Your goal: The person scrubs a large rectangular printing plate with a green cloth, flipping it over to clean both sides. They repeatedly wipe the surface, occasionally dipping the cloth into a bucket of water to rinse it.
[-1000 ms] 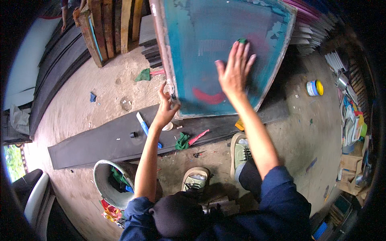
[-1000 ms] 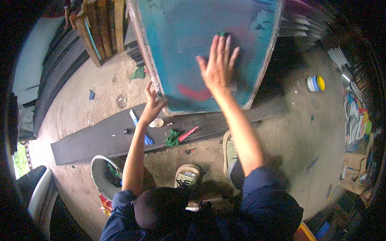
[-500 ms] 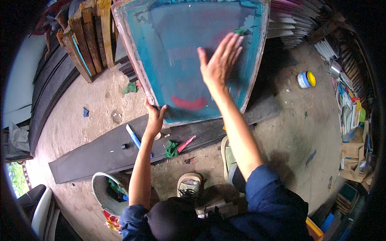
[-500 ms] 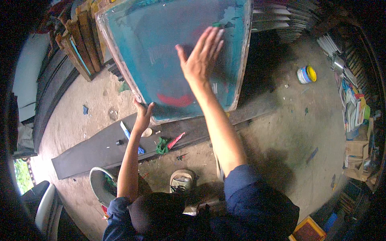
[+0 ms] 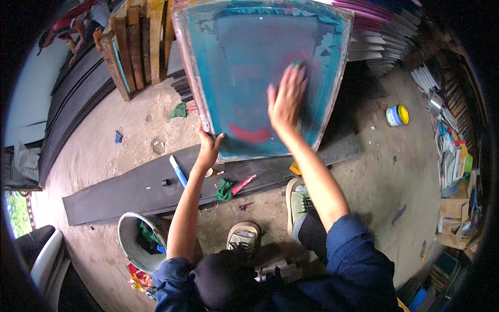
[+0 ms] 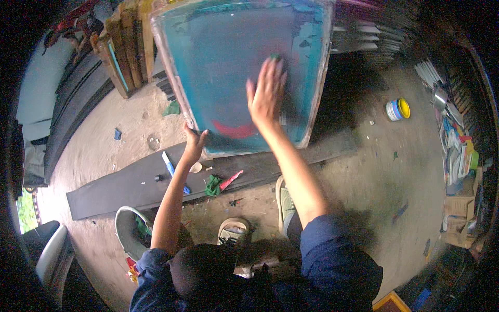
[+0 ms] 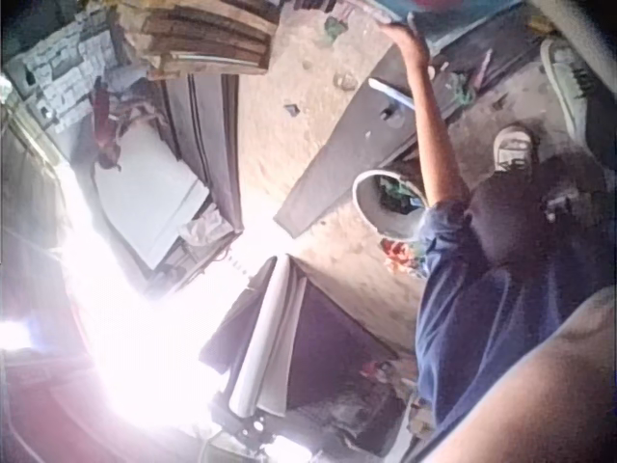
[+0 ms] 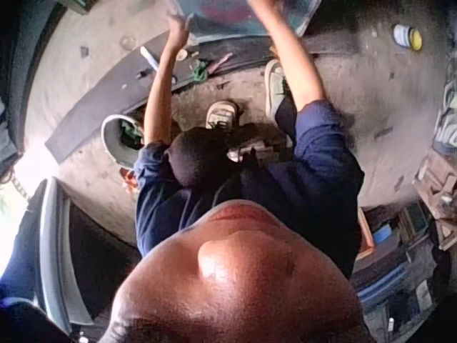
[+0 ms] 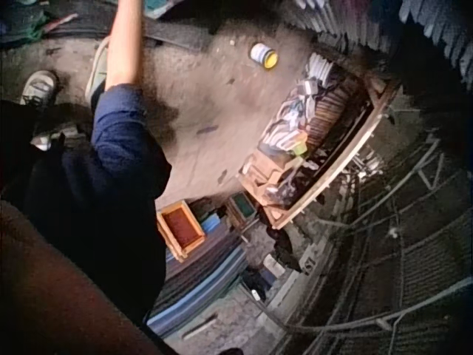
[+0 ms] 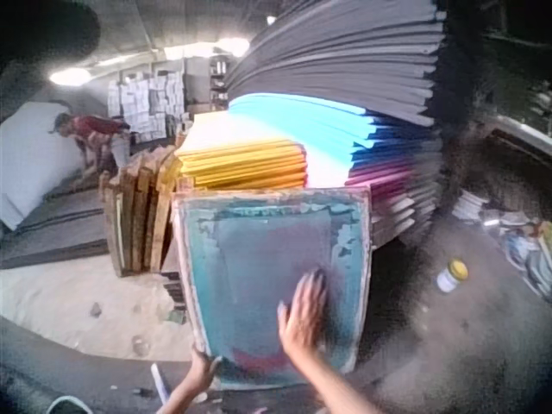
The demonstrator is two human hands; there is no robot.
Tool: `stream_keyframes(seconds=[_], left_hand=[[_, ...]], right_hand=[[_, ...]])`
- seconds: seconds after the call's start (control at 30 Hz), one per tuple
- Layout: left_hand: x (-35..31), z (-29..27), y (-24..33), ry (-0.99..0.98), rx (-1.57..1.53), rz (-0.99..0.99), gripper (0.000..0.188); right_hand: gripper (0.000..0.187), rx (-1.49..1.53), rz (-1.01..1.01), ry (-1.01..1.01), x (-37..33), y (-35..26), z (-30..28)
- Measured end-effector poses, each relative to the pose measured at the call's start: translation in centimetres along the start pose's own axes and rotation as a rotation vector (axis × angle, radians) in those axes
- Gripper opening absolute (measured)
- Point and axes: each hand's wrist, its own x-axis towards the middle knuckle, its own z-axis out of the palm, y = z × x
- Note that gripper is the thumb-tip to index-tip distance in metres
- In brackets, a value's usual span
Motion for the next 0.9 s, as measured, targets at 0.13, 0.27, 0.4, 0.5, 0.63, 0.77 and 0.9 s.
stream_keyframes(seconds=[0.13,0.27,0.4,0.5,0.63,0.77,0.9], left_hand=[[0.2,-0.2,-0.3,0.028,0.268,0.101,0.08],[-0.9,-2.5,-0.1,-0.059,0.351,0.132,0.081],[-4.0,-4.4,5.1,0.109,0.423,0.183,0.052],[-7.1,-6.5,6.1,0.222,0.36,0.19,0.044],[-10.9,-7.2,4.3,0.244,0.335,0.138,0.045],[-12.1,-5.5,1.7,0.26,0.342,0.111,0.054],[-11.8,-3.6,-0.3,0.261,0.264,0.06,0.057]], right_hand=[[0.044,-0.021,-0.688,-0.415,-10.1,1.4,-0.8],[0.034,0.16,-0.788,-0.275,-4.0,1.6,-2.2],[0.019,0.384,-0.455,-0.125,3.1,-1.3,-4.2],[0.022,0.458,0.222,-0.141,3.4,-4.6,-4.9],[0.023,1.079,0.695,-0.43,-2.0,-6.3,-3.9],[0.023,1.374,0.891,-0.643,-6.5,-7.6,-5.8],[0.023,1.356,0.951,-0.693,-8.8,-6.8,-6.1]])
